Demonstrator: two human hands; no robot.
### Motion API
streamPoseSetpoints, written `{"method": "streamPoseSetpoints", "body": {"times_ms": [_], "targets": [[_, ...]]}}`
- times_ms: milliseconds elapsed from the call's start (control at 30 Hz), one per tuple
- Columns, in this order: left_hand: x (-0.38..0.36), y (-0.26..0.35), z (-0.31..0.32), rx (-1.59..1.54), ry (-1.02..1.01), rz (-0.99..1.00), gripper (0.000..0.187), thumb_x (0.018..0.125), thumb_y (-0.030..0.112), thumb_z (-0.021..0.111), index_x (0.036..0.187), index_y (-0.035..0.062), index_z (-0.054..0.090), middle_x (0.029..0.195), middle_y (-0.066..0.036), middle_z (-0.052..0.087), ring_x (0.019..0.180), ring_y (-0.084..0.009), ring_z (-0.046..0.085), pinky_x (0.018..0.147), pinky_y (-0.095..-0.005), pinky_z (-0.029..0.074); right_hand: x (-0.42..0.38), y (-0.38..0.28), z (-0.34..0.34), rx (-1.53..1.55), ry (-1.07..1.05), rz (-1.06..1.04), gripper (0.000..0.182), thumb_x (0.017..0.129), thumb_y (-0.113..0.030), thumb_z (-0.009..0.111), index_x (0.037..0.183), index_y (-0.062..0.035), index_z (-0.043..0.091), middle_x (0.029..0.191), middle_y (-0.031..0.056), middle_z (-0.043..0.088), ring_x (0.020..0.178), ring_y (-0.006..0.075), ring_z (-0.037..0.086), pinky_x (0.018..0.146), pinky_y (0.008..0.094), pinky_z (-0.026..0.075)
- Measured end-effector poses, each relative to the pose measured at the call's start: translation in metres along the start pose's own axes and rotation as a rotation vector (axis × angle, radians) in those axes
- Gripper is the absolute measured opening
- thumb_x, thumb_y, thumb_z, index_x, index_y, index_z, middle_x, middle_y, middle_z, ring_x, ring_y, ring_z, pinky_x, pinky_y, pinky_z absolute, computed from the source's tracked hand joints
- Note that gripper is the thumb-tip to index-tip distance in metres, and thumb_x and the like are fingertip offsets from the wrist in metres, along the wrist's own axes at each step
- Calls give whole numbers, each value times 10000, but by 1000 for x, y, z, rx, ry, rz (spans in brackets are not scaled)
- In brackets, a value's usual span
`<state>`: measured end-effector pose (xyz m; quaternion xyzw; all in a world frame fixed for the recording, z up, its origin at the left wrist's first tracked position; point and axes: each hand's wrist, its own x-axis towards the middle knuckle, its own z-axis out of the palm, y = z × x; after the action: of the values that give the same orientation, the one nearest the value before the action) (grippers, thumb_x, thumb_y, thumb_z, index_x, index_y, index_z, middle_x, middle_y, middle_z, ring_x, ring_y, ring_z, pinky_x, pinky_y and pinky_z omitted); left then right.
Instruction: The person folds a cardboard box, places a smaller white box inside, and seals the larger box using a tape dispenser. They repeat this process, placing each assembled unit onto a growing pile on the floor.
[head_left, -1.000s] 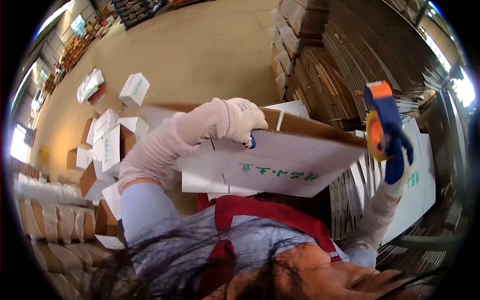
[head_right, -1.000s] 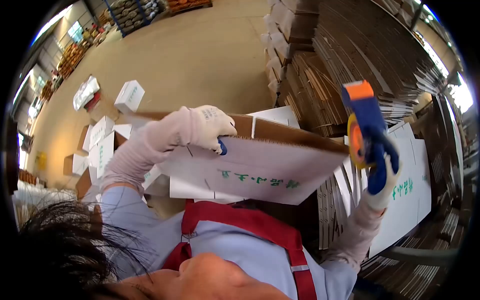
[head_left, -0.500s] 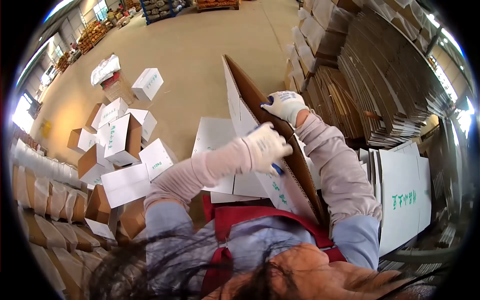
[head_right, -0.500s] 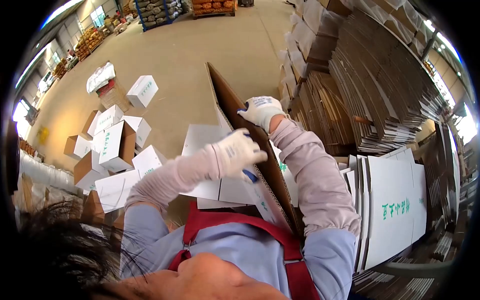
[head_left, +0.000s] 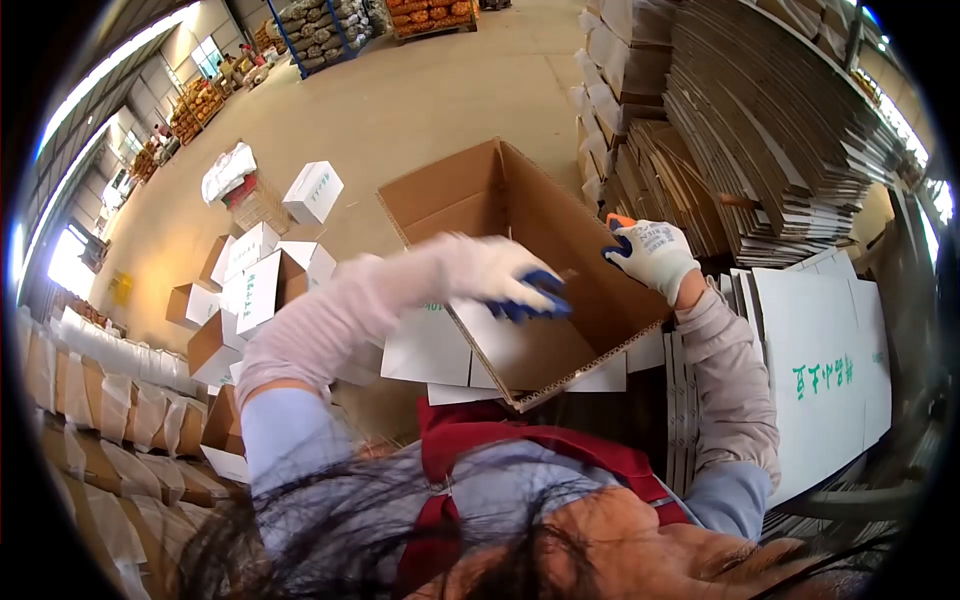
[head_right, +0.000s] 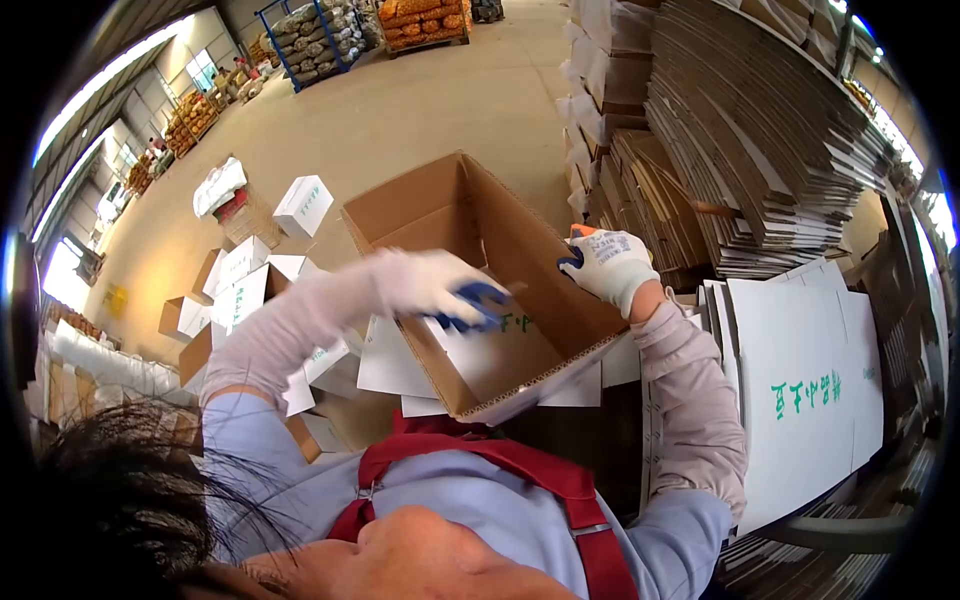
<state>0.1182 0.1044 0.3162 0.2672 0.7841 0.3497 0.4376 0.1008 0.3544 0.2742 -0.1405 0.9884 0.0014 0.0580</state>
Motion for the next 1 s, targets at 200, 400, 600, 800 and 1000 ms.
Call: {"method": "streamPoseSetpoints", "body": {"times_ms": [200, 400, 600, 800, 1000], "targets": [[58, 8, 79, 675, -59, 31, 650, 811, 490, 561, 1242, 10, 479, 928, -215, 639, 832, -318, 636, 783, -374, 499, -4, 1, 7, 16, 6, -34, 386, 864, -429, 475, 1066, -143, 638, 1199, 84, 579, 1015, 260, 591, 860, 377, 460], [107, -74, 28, 968, -230, -472, 550, 773, 551, 556, 1018, 71, 665, 976, -108, 667, 850, -311, 633, 758, -431, 504, 2, -9, 7, 40, 31, -41, 406, 862, -456, 476, 1073, -146, 632, 1000, 104, 651, 928, 278, 615, 802, 386, 475], [68, -43, -46, 1487, 913, 80, 488, 774, 429, 624, 1159, 137, 552, 1113, -76, 571, 1071, -224, 533, 983, -391, 372, -3, -8, 15, 51, 197, -8, 387, 848, -452, 513, 1046, -144, 640, 923, 124, 657, 872, 288, 625, 761, 388, 483], [29, -86, -82, 853, 598, -239, 376, 756, 364, 656, 1035, 113, 632, 988, -138, 645, 945, -299, 609, 840, -385, 472, -1, -19, 9, 42, 91, 77, 343, 856, -424, 508, 941, -124, 650, 895, 110, 655, 833, 272, 632, 718, 393, 479], [2, -68, -66, 721, 286, -356, 380, 784, 370, 611, 1115, 182, 620, 1064, -107, 632, 1001, -271, 590, 875, -359, 453, -20, -98, 62, -252, 288, -116, 305, 770, -376, 610, 977, -151, 622, 842, 139, 523, 749, 309, 555, 687, 416, 419]]}}
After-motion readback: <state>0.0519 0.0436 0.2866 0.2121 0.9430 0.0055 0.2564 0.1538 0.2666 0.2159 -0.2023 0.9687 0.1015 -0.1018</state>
